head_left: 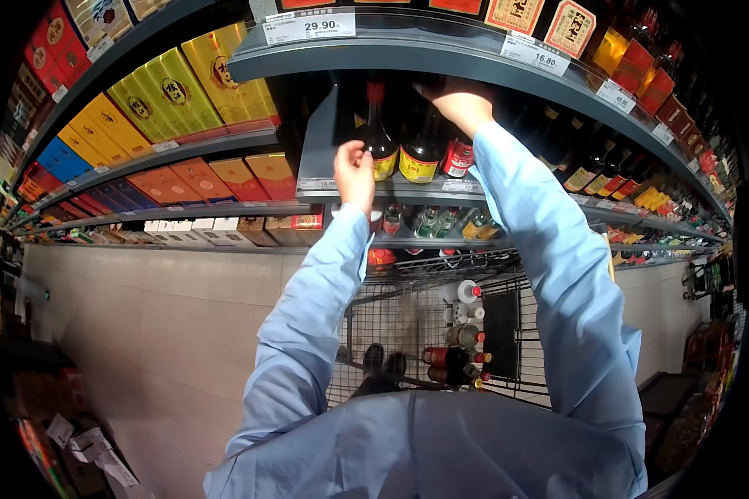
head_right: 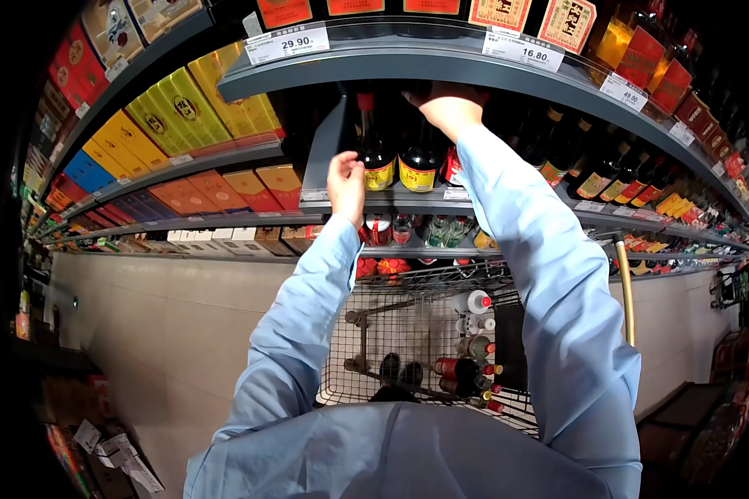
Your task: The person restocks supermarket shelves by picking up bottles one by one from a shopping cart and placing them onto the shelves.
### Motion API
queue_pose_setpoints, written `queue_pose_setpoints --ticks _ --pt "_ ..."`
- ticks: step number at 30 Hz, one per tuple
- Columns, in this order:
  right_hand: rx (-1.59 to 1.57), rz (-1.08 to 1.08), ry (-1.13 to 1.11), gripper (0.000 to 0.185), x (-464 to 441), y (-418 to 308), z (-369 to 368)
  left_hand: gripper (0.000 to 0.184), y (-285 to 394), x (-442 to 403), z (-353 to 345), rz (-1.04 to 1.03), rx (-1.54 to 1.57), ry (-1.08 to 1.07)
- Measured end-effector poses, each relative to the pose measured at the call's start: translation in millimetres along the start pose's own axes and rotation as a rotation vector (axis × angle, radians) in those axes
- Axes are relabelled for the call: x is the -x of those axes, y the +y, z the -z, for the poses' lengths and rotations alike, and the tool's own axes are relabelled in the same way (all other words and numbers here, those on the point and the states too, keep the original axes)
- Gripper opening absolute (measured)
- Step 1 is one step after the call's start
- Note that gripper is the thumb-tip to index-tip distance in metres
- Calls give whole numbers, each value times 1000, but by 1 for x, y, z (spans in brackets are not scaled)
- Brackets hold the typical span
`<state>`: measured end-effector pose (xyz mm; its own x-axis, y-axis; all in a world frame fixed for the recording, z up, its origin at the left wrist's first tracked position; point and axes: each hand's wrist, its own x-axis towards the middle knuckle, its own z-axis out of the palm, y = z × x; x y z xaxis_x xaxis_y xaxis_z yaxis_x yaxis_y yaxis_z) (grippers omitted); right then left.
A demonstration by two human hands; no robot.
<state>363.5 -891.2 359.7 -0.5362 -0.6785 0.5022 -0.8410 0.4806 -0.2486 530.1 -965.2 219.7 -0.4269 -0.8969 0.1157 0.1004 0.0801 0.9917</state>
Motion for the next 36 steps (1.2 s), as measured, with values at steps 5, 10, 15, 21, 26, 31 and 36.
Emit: queue_pose_setpoints --ticks 5,10,15,21,26,31,36 --pt "151 45 45 42 -7 8 -22 79 6 -31 3 -343 -472 -30" --pt "8 11 -49 36 -9 12 -21 76 -11 -42 1 -298 -558 -150" --pt "-70 73 -111 33 -12 20 -25 70 -16 -43 2 -362 -660 -122" --pt "-14 90 -85 32 -11 23 -25 69 -15 -49 6 -330 -601 -189" --pt "-28 122 -69 28 -10 25 -26 69 -18 -54 9 -271 -539 -259" --pt "-47 132 -106 25 -10 25 -22 69 -22 -58 12 -261 -502 -292" --pt "-18 138 -106 25 -10 24 -22 69 -18 -54 13 -275 -474 -293"
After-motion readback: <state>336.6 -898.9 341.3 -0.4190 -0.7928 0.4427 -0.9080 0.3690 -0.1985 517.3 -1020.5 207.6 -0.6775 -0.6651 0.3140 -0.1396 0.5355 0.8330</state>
